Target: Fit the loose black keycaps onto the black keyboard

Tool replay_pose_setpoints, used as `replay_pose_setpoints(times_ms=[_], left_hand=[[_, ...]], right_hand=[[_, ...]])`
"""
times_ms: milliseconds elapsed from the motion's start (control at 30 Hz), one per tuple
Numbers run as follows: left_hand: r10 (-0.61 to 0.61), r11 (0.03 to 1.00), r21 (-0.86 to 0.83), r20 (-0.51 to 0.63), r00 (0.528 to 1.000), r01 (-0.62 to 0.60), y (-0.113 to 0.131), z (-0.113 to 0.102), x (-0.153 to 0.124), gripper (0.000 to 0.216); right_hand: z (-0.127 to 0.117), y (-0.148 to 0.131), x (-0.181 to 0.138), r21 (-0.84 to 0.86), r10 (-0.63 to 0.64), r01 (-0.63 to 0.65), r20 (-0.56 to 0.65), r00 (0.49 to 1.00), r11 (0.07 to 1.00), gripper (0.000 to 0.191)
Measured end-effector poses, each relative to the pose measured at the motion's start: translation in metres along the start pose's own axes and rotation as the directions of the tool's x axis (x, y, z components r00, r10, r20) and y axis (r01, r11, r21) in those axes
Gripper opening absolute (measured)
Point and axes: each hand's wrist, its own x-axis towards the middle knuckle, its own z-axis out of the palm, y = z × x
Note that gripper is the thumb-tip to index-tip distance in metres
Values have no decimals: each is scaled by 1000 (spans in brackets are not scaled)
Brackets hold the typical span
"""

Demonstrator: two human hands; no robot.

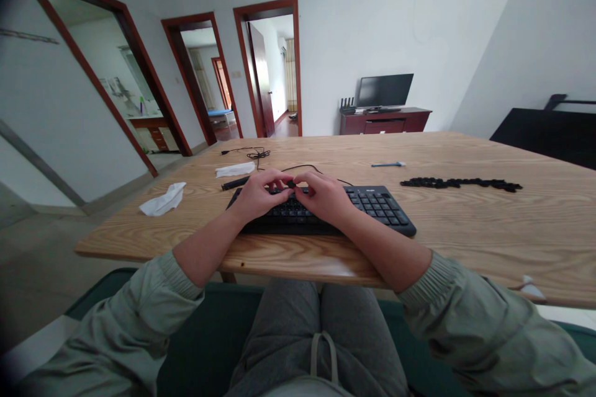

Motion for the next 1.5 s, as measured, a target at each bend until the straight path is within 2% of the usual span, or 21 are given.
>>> replay_pose_setpoints(times_ms=[100,200,400,467,567,700,800,933,1133,1500], left_hand=[[22,1000,9,16,1000,-22,-1,-4,0,29],[15,1000,16,79,997,-16,-4,-10,0,28],[-114,993,-2,256,960,119,-9,-25,4,23],[-127,992,21,311,942,127,-9,-30,6,19],[-111,986,160,378,919,53,-13,-36,5,17],[-131,924,380,415,900,-41,-30,-47,-2,17],[-184,891,451,460,868,-50,-40,-54,-11,16],[-156,900,430,474,866,-73,-42,-59,-21,19],[-90,911,404,399,913,-87,-44,-53,-23,17],[-38,907,390,449,892,-158,-44,-54,-24,20]], right_hand=[[-1,0,0,25,13,-14,24,1000,1000,17],[-2,0,-1,34,27,-28,51,998,999,21],[6,1,1,62,-1,-10,172,985,998,23],[10,1,2,81,-7,-9,195,981,997,22],[12,2,4,68,4,-20,217,976,998,22],[0,13,5,35,147,-155,169,975,987,27],[-11,26,5,49,218,-226,126,968,973,26],[-18,34,4,66,239,-250,142,961,966,26],[-19,30,5,63,213,-226,170,962,972,25],[-25,28,5,42,202,-210,152,968,977,22]])
